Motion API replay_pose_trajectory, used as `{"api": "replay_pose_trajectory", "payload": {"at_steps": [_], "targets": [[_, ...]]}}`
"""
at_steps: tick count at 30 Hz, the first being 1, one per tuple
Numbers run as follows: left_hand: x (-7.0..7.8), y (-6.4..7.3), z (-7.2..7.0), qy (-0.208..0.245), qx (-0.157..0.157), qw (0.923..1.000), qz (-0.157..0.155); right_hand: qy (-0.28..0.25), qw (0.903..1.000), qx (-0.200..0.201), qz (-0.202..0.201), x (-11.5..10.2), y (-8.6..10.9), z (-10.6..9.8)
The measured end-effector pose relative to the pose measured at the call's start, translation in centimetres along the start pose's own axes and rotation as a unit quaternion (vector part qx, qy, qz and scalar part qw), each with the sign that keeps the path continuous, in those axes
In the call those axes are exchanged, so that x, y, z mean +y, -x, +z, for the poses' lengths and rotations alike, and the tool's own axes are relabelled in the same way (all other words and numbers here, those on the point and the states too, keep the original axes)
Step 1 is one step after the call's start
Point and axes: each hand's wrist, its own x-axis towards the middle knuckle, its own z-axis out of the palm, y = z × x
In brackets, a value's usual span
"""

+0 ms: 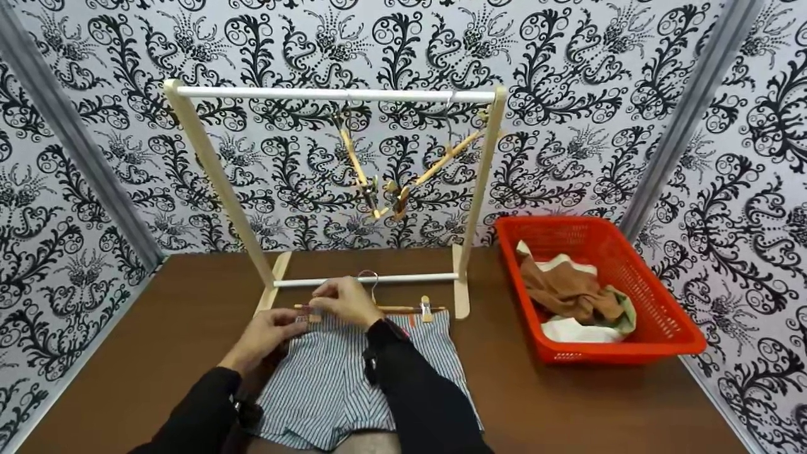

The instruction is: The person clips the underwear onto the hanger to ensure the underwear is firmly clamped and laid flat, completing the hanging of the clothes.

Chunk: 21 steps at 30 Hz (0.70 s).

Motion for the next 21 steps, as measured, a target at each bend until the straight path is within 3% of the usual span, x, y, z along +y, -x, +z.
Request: {"api": "replay_pose_trajectory", "payload": {"at_steps": [14,21], "targets": [[-0.27,-0.21,-0.06,0.053,-0.005,0.9986,-0.003,-0.003,1.0000,-0.005,-0.003,-0.17,-0.11,-0.56],[-0.49,-0.34,-0.10,0.101,0.023,0.9946,0.002,0.000,0.9997,-0.023,-0.010,-0.31,-0.05,-0.45]]}}
